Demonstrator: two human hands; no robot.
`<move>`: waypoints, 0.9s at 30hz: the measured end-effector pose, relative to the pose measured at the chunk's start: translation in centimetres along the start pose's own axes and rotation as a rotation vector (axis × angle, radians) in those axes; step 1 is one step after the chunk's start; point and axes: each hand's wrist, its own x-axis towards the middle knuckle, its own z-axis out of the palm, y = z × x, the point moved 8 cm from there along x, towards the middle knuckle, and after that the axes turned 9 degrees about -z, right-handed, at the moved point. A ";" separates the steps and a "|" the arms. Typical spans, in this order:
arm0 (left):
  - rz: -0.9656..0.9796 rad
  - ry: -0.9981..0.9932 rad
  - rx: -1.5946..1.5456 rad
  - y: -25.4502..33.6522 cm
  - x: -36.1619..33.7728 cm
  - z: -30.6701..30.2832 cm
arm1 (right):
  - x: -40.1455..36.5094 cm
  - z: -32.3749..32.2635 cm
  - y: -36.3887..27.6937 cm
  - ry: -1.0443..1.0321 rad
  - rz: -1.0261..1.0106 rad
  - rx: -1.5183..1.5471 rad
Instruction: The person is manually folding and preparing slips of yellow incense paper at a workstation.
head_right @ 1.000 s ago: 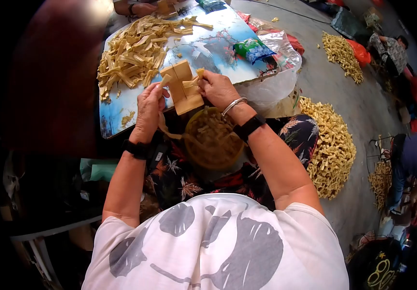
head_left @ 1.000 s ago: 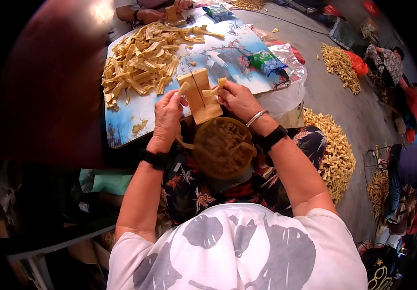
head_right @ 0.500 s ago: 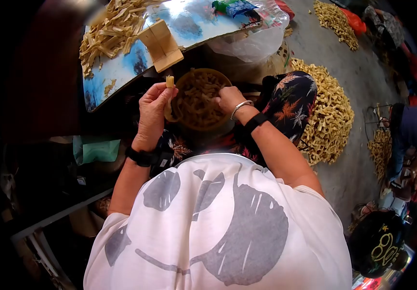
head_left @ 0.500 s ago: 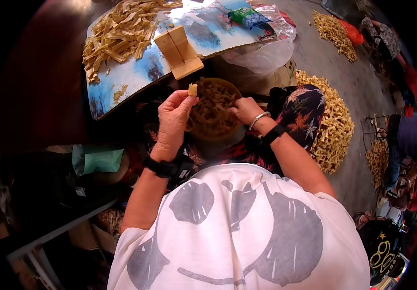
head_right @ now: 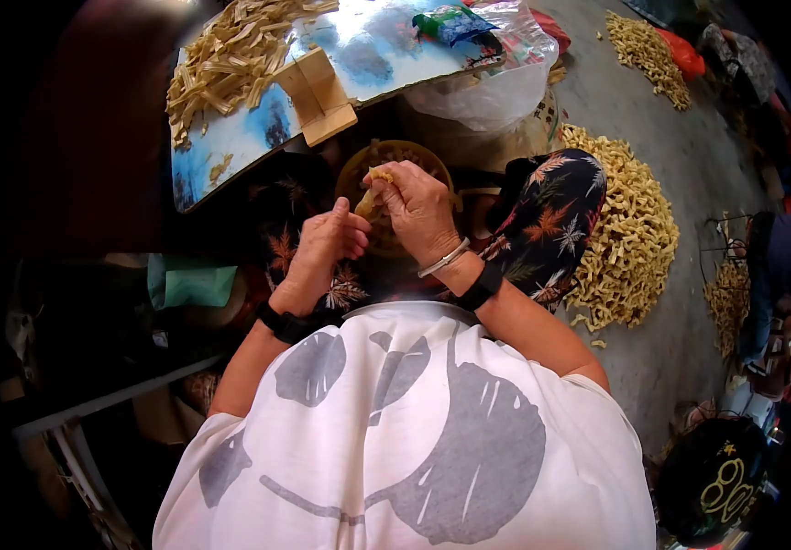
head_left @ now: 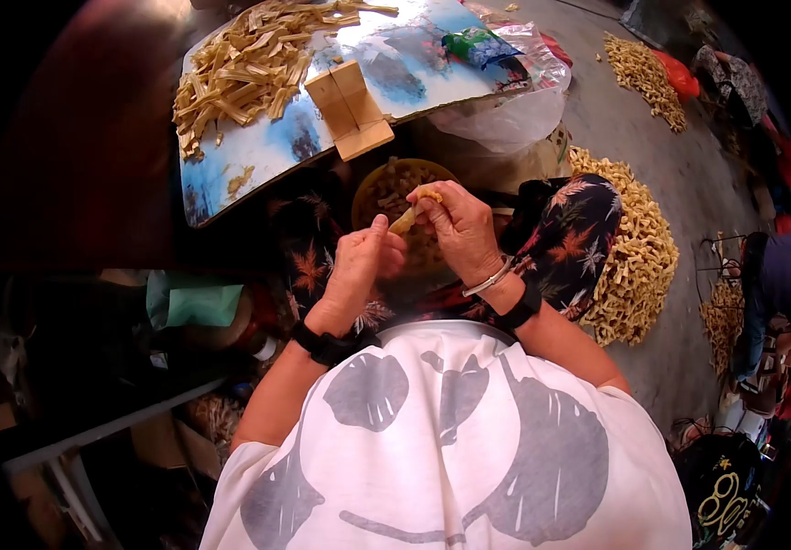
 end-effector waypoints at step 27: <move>0.776 0.581 1.042 9.2 -4.9 1.1 | -2.2 1.9 -4.9 -0.200 -0.408 -0.316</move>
